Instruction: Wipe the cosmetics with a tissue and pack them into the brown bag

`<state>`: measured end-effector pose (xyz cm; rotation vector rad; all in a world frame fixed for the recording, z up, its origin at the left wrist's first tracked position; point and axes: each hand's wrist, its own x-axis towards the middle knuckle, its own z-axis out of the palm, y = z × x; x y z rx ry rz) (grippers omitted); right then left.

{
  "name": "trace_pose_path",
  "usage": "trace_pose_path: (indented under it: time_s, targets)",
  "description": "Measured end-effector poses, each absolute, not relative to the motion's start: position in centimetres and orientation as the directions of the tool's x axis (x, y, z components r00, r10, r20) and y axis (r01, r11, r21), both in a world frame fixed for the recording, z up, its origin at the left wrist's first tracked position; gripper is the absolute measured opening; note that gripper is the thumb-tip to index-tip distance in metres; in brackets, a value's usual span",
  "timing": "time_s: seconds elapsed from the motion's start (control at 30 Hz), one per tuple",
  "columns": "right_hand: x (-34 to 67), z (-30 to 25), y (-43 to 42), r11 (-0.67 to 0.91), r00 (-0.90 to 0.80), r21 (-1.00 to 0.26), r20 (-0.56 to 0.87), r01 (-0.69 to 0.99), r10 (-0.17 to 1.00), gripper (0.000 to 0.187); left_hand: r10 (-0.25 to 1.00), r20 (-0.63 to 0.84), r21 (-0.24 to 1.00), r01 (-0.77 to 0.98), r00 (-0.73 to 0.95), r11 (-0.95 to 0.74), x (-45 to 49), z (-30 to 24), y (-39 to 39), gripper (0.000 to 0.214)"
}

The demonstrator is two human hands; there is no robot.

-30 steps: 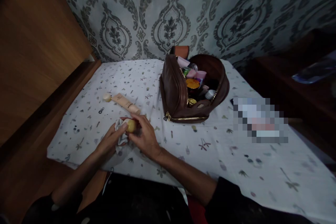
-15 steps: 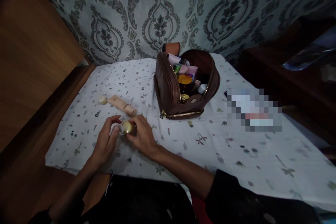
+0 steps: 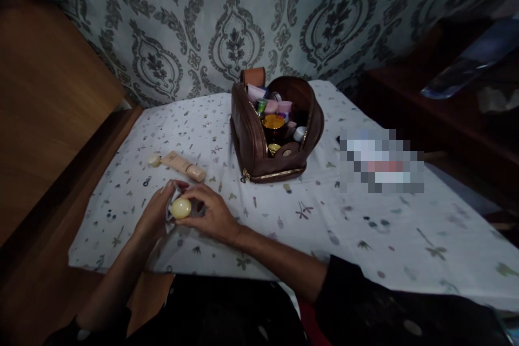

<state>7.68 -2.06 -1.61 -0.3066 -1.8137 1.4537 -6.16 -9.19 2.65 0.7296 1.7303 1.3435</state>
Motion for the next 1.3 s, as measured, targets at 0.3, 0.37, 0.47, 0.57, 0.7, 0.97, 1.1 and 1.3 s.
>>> trace_pose_path:
  time_s: [0.3,0.37,0.47,0.57,0.7,0.97,1.1,1.3]
  targets:
    - [8.3,-2.2,-1.9,0.563,-0.629,-0.807,0.534,-0.179,0.565,0.038,0.654,-0.474,0.856,-0.132,-0.590,0.500,-4.2,3.0,-9.2,0.071]
    - [8.9,-1.6,-1.6,0.580,-0.632,-0.796,0.542,-0.173,0.554,0.038,0.683,-0.435,0.868,-0.074,-0.587,0.490,-3.9,3.5,-8.6,0.069]
    - [10.6,-0.1,-0.7,0.604,-0.604,-0.775,0.576,-0.188,0.551,0.038,0.792,-0.288,0.916,0.086,-0.538,0.391,-3.4,4.6,-7.3,0.058]
    - [13.7,2.2,0.9,0.625,-0.529,-0.760,0.609,-0.177,0.591,0.040,0.936,-0.031,0.895,0.408,-0.350,0.182,-3.0,6.4,-5.4,0.048]
    - [18.8,6.2,4.4,0.707,-0.390,-0.701,0.679,-0.093,0.622,0.038,0.934,0.356,0.556,0.806,-0.007,-0.206,-1.5,9.3,-1.8,0.036]
    - [23.8,11.2,12.3,0.660,-0.341,-0.740,0.591,0.130,0.731,0.029,0.751,0.433,-0.333,0.862,0.499,-0.381,1.8,9.8,4.0,0.040]
    - [23.5,11.5,14.9,0.728,-0.508,-0.653,0.564,0.207,0.650,0.027,0.718,0.444,-0.324,0.843,0.536,-0.429,0.9,8.6,4.2,0.040]
    - [21.5,11.7,17.1,0.854,-0.824,-0.470,0.376,0.226,0.425,0.012,0.695,0.486,-0.282,0.848,0.530,-0.449,0.2,7.4,4.5,0.054]
